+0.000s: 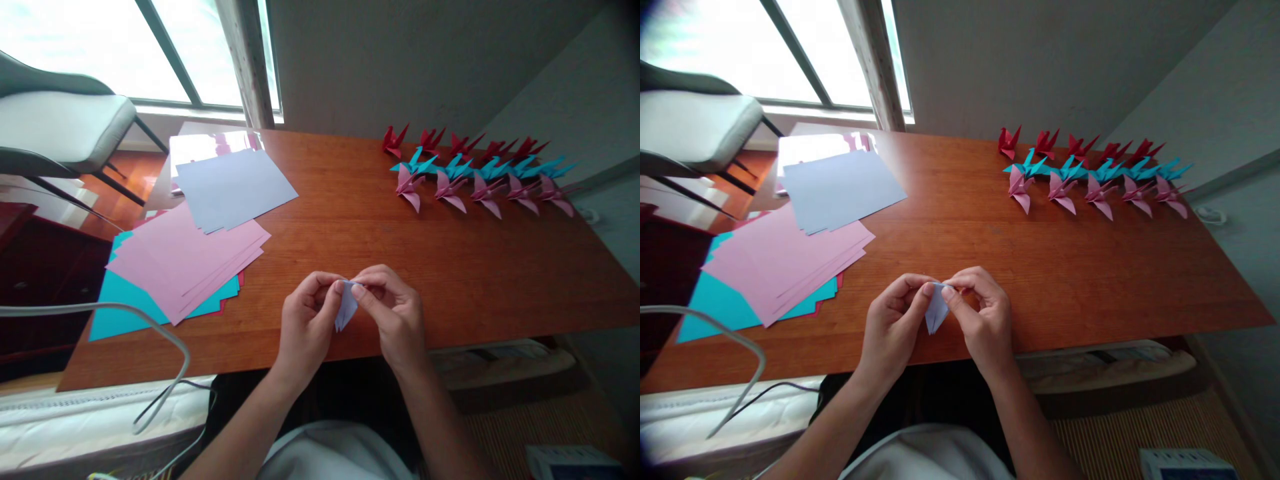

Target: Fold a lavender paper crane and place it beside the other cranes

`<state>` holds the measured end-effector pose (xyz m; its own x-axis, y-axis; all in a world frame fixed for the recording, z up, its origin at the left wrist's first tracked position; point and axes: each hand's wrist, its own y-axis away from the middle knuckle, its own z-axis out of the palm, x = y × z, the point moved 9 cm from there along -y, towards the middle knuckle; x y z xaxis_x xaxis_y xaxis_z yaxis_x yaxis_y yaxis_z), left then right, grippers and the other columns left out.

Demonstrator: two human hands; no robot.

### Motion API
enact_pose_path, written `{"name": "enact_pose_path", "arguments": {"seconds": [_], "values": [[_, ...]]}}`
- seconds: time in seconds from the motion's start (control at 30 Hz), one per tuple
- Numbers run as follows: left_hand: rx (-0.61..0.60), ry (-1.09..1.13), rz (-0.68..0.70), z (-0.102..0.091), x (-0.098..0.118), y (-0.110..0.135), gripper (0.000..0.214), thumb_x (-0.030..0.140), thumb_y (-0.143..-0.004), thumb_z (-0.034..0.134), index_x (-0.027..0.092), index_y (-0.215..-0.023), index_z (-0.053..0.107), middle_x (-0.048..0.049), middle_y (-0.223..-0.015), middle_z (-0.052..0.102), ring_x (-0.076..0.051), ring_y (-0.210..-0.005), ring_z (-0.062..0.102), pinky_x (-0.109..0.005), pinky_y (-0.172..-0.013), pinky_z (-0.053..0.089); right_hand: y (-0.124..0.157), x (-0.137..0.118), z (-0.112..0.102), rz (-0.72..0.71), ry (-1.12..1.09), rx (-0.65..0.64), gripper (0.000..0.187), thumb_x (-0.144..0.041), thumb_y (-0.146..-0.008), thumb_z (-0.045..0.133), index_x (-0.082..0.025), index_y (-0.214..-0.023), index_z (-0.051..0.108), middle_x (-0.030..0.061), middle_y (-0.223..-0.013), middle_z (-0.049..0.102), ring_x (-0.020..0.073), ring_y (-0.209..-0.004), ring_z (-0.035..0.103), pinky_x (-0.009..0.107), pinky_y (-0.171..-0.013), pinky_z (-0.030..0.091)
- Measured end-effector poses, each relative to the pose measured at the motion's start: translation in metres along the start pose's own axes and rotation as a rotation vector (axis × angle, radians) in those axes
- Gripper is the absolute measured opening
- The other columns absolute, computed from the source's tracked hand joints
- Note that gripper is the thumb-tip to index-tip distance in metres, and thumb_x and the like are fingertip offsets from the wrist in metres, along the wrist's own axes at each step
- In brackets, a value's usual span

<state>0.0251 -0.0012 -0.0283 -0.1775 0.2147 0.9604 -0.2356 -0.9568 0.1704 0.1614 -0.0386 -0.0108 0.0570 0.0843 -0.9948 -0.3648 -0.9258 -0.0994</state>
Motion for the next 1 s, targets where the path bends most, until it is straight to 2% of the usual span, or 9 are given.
{"name": "enact_pose_path", "arguments": {"seconds": [0.17,0.4,0.67,0.87,1.0], "values": [[0.001,0.0,0.015,-0.001,0.004,-0.001,0.023,0.038,-0.085,0.074,0.016,-0.081,0.067,0.0002,-0.071,0.065,-0.011,-0.06,0.056,-0.019,-0.053,0.044,0.001,-0.004,-0.003,-0.03,0.042,0.057,0.007,-0.022,-0.085,0.07,-0.025,-0.08,0.074,0.0018,-0.085,0.065,0.0189,-0.081,0.06,0.034,-0.07,0.047],[-0.05,0.068,-0.007,0.001,0.003,0.002,0.021,0.035,-0.083,0.077,0.016,-0.081,0.067,0.0002,-0.071,0.067,-0.01,-0.06,0.058,-0.019,-0.055,0.046,0.0,-0.022,-0.001,-0.098,0.133,-0.015,0.011,-0.017,-0.086,0.069,-0.027,-0.085,0.075,0.0025,-0.088,0.067,0.0203,-0.088,0.064,0.037,-0.079,0.051],[-0.035,0.114,0.06,-0.003,0.003,0.005,0.014,0.029,-0.085,0.075,0.018,-0.083,0.068,-0.001,-0.076,0.069,-0.011,-0.069,0.062,-0.019,-0.064,0.049,0.007,-0.023,0.005,-0.183,0.2,-0.011,0.007,-0.02,-0.089,0.066,-0.026,-0.088,0.07,0.003,-0.092,0.066,0.0204,-0.089,0.063,0.037,-0.077,0.052],[-0.045,0.084,0.058,0.0,0.003,0.005,0.016,0.03,-0.086,0.074,0.017,-0.081,0.067,-0.001,-0.075,0.068,-0.012,-0.068,0.062,-0.02,-0.063,0.049,0.006,-0.033,0.003,-0.234,0.283,0.038,0.009,-0.019,-0.089,0.066,-0.025,-0.083,0.068,0.0022,-0.086,0.065,0.0196,-0.084,0.063,0.036,-0.075,0.051],[-0.011,0.064,0.048,-0.002,0.005,0.005,0.018,0.033,-0.084,0.076,0.018,-0.081,0.066,-0.0006,-0.074,0.068,-0.012,-0.065,0.063,-0.02,-0.061,0.05,0.004,-0.035,0.003,-0.23,0.285,0.053,0.01,-0.02,-0.089,0.066,-0.026,-0.082,0.069,0.0019,-0.084,0.066,0.0199,-0.083,0.063,0.037,-0.075,0.051]]}}
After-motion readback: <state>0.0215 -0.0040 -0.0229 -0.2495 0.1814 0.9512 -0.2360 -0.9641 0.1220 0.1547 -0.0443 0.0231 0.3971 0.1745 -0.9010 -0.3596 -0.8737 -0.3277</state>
